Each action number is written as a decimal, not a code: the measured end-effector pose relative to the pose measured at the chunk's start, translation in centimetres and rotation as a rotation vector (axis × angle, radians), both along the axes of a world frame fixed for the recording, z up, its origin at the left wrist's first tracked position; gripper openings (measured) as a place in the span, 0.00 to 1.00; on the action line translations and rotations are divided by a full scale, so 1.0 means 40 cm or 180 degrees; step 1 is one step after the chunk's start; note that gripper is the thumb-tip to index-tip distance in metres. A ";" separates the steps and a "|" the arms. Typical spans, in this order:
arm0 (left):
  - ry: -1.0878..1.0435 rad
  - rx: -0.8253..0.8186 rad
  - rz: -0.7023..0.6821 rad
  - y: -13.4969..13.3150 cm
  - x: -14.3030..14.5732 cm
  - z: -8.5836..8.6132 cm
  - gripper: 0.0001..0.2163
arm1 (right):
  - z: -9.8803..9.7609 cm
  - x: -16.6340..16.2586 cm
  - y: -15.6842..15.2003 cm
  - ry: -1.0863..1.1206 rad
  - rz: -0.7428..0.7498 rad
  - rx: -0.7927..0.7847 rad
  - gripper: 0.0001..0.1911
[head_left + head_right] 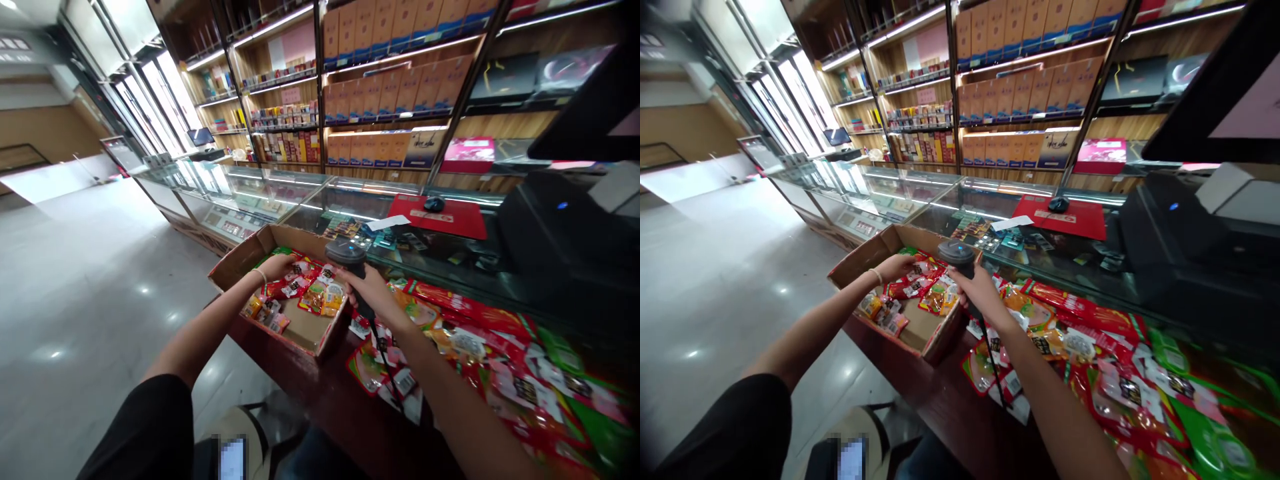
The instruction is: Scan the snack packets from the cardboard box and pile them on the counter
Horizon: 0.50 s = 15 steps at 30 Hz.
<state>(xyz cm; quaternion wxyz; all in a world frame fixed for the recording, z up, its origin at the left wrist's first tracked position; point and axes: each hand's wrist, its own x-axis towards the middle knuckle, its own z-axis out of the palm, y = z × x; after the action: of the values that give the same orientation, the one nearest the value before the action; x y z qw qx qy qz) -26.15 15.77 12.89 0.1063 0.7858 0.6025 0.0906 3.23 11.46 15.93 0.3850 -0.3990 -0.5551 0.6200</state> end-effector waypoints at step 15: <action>-0.4510 0.0201 0.1233 -0.273 0.224 0.049 0.19 | -0.015 0.120 -0.216 0.0170 0.0071 -0.0229 0.18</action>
<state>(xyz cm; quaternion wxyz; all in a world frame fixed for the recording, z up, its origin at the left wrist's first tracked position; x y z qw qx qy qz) -17.19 4.85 14.86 0.4296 0.4210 0.5144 0.6112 8.02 2.82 15.33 0.3781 -0.3897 -0.5264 0.6543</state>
